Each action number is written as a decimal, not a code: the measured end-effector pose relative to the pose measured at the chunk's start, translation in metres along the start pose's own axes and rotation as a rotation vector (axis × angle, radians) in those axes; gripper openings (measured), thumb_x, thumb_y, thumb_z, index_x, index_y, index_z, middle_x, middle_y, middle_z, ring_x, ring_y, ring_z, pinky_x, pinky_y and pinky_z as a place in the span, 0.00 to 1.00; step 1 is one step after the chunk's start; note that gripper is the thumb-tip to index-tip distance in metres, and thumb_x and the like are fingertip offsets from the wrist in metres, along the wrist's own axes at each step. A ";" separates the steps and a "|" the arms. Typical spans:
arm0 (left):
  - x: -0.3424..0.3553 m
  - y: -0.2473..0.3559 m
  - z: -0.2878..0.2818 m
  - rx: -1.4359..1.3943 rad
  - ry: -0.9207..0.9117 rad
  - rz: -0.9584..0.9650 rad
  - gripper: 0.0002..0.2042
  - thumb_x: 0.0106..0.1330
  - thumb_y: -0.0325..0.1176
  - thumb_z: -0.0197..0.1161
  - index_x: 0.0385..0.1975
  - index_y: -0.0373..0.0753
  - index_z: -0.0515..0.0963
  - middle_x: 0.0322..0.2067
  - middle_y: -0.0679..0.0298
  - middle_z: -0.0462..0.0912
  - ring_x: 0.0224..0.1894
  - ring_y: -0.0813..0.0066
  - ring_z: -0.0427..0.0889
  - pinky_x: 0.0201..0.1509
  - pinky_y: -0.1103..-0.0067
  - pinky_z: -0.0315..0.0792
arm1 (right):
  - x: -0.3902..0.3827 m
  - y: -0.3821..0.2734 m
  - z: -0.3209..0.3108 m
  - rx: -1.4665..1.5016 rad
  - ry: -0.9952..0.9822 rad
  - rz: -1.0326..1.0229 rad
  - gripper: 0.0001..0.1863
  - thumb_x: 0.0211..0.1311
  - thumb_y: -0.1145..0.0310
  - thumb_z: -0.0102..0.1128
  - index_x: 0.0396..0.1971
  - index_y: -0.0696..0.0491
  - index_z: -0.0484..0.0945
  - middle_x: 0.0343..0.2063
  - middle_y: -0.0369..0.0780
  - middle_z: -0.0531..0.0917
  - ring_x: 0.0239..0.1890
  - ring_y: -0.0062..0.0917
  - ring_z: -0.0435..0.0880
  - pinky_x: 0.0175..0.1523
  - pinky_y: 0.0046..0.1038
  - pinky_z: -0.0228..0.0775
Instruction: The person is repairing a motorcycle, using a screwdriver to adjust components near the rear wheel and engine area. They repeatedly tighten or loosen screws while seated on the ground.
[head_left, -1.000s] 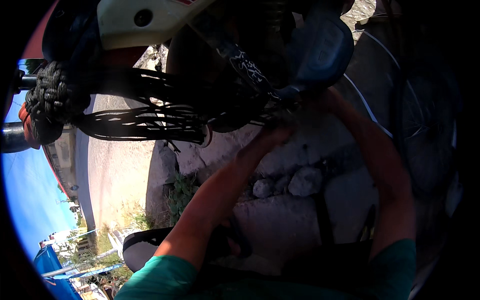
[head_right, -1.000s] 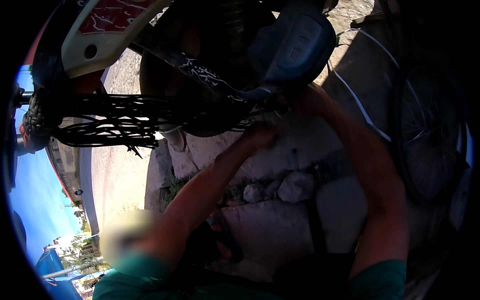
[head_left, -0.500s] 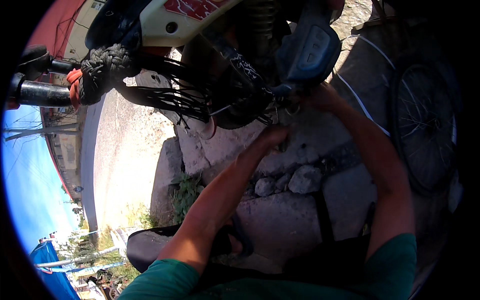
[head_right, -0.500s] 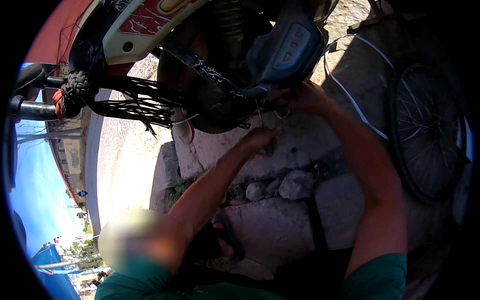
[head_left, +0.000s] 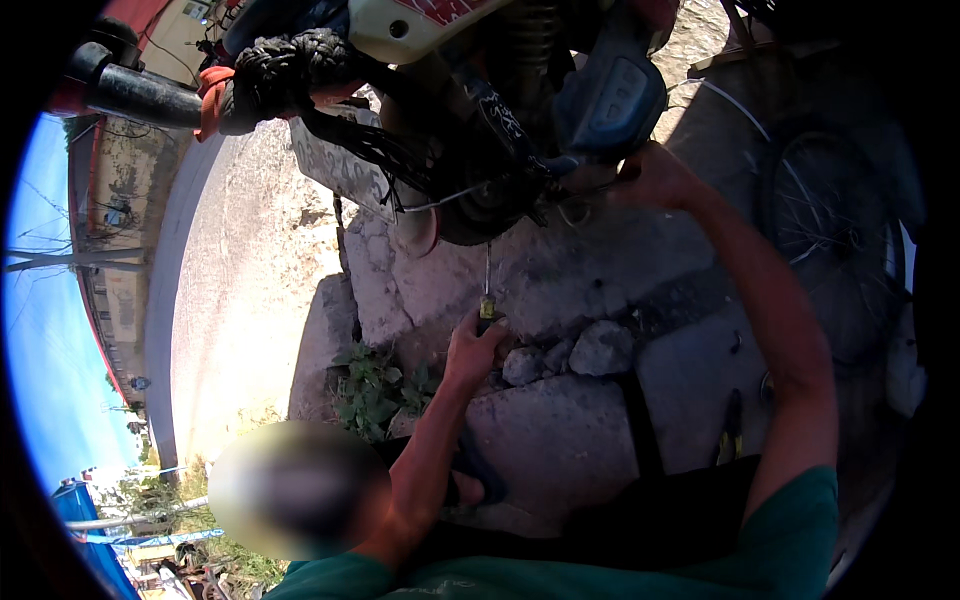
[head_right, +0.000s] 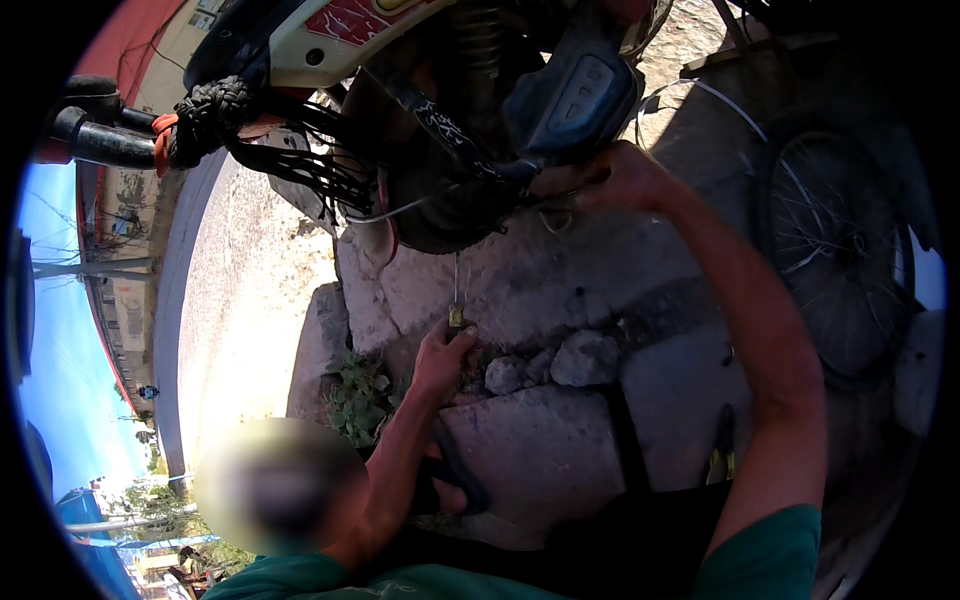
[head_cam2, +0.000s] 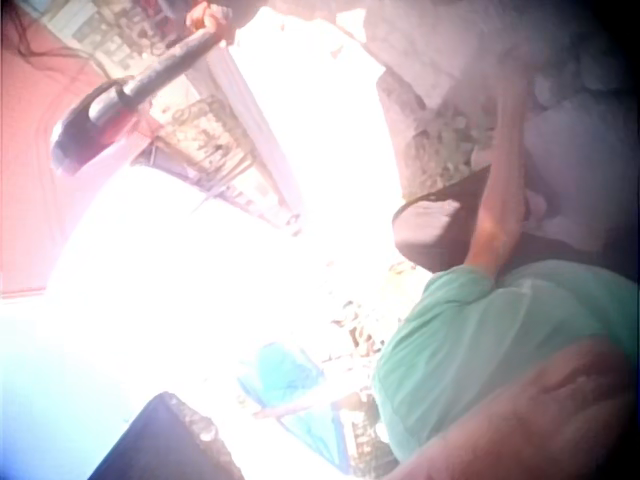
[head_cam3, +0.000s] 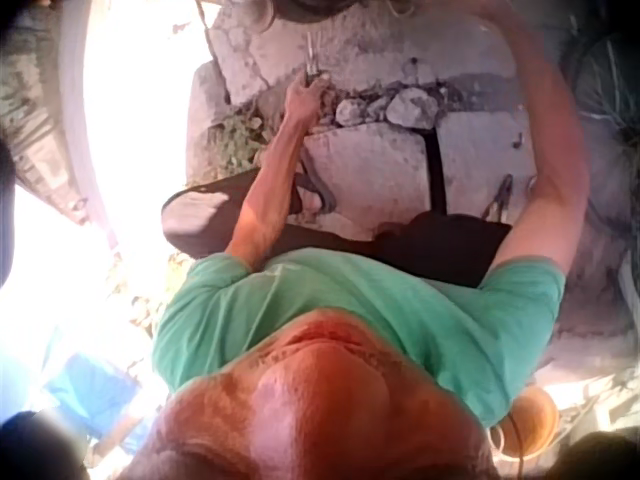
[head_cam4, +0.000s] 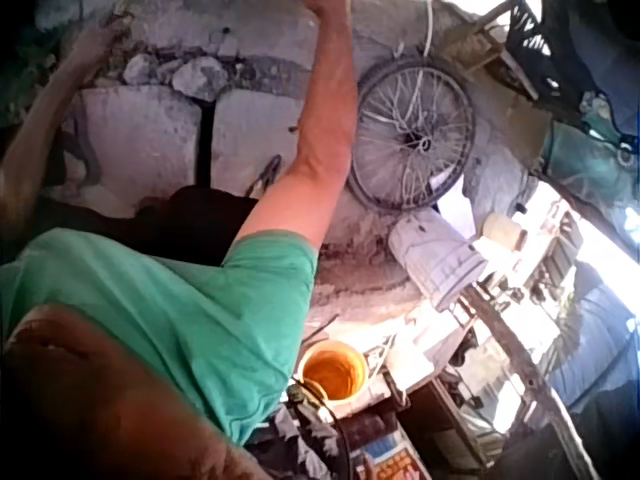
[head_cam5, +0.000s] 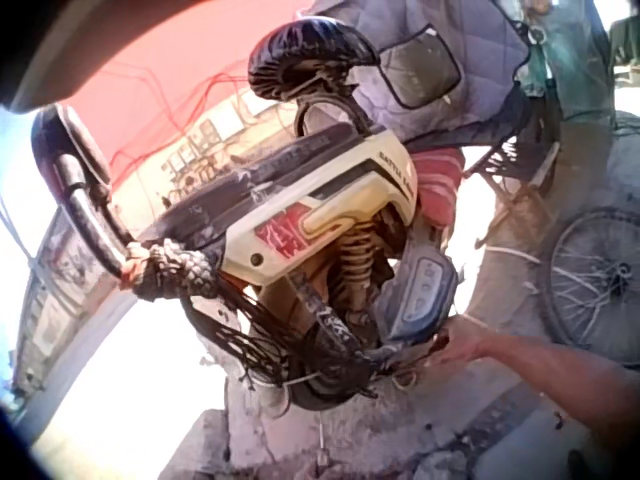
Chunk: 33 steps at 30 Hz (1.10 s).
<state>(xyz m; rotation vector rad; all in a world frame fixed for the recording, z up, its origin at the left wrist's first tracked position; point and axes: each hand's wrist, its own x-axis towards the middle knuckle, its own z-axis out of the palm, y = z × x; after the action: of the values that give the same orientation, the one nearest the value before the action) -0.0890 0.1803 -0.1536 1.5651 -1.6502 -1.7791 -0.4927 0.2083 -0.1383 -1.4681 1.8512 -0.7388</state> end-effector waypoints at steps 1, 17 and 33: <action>-0.006 0.000 -0.005 0.003 0.045 0.026 0.13 0.67 0.36 0.61 0.44 0.34 0.75 0.27 0.65 0.79 0.21 0.80 0.74 0.23 0.80 0.67 | -0.002 0.005 0.003 0.145 0.015 0.031 0.31 0.47 0.61 0.76 0.50 0.61 0.79 0.36 0.44 0.86 0.32 0.25 0.84 0.39 0.27 0.76; -0.027 0.057 -0.023 -0.709 -0.137 -0.059 0.14 0.73 0.40 0.52 0.50 0.38 0.71 0.30 0.61 0.78 0.14 0.78 0.64 0.15 0.81 0.56 | 0.024 0.011 0.089 1.199 0.503 0.179 0.10 0.64 0.62 0.62 0.40 0.52 0.79 0.31 0.36 0.81 0.30 0.21 0.80 0.33 0.24 0.70; -0.016 0.095 -0.052 -0.889 -0.319 -0.303 0.18 0.74 0.43 0.50 0.48 0.32 0.71 0.27 0.63 0.74 0.14 0.81 0.62 0.14 0.82 0.55 | 0.026 -0.001 0.089 1.628 0.183 -0.090 0.23 0.71 0.58 0.40 0.53 0.57 0.75 0.51 0.46 0.81 0.55 0.41 0.80 0.62 0.47 0.66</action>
<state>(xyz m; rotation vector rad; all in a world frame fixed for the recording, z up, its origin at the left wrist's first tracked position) -0.0847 0.1325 -0.0554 1.1611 -0.5106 -2.5068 -0.4270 0.1800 -0.1971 -0.3545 0.6632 -1.8005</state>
